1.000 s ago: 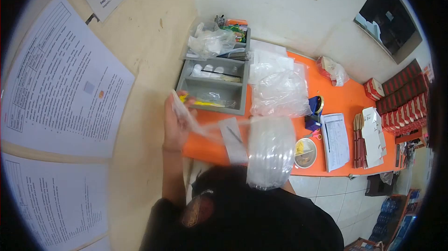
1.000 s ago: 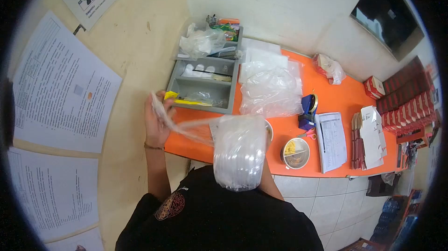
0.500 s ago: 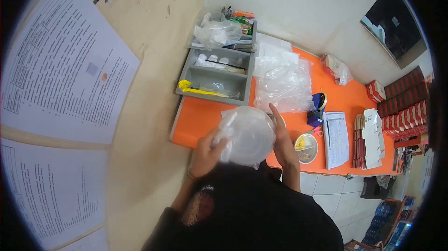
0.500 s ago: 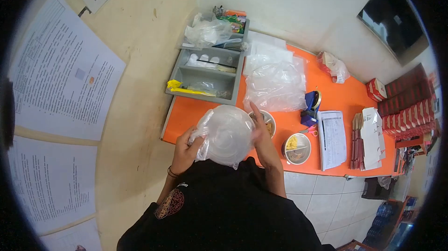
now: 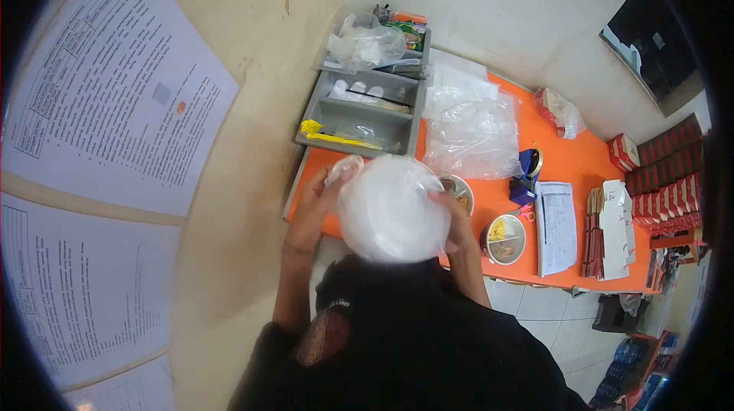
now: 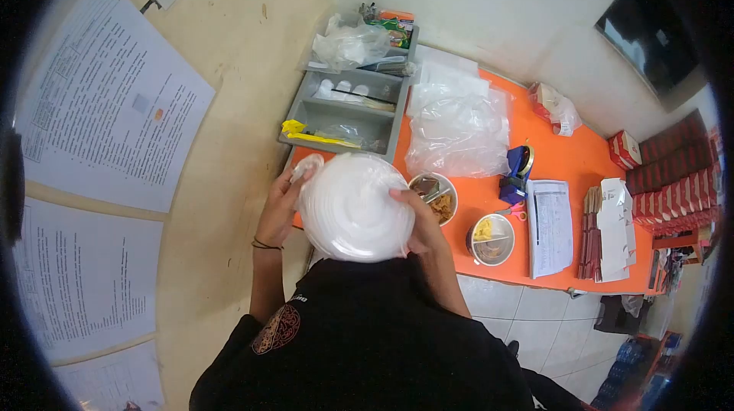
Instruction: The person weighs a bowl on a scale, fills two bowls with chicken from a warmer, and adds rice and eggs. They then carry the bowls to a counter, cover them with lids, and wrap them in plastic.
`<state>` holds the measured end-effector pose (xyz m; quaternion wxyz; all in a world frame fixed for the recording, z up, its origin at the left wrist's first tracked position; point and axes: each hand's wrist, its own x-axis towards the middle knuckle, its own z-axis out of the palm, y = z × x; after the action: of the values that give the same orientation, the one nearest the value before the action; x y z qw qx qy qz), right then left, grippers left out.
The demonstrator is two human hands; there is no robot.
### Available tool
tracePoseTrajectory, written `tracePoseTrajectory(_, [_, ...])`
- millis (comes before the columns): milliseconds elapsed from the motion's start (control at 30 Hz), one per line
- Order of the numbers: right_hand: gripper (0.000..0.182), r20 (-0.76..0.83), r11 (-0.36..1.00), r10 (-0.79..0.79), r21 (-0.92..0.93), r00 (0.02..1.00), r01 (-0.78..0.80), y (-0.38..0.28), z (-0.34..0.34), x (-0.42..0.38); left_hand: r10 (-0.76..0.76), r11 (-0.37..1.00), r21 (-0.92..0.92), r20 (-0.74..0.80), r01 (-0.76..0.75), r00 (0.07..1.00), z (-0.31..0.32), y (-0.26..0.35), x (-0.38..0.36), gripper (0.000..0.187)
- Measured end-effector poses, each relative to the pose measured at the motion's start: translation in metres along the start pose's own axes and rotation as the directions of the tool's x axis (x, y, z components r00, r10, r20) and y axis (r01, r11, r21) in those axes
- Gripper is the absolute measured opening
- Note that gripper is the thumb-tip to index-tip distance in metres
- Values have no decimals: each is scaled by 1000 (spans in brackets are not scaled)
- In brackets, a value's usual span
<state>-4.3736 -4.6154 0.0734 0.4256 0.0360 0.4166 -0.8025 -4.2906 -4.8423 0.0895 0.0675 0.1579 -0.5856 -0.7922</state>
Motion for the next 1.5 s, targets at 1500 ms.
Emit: tracePoseTrajectory(1500, [9, 221, 762, -157, -593, 963, 260, 46, 7, 34, 251, 857, 477, -62, -192, 966, 10, -44, -29, 94])
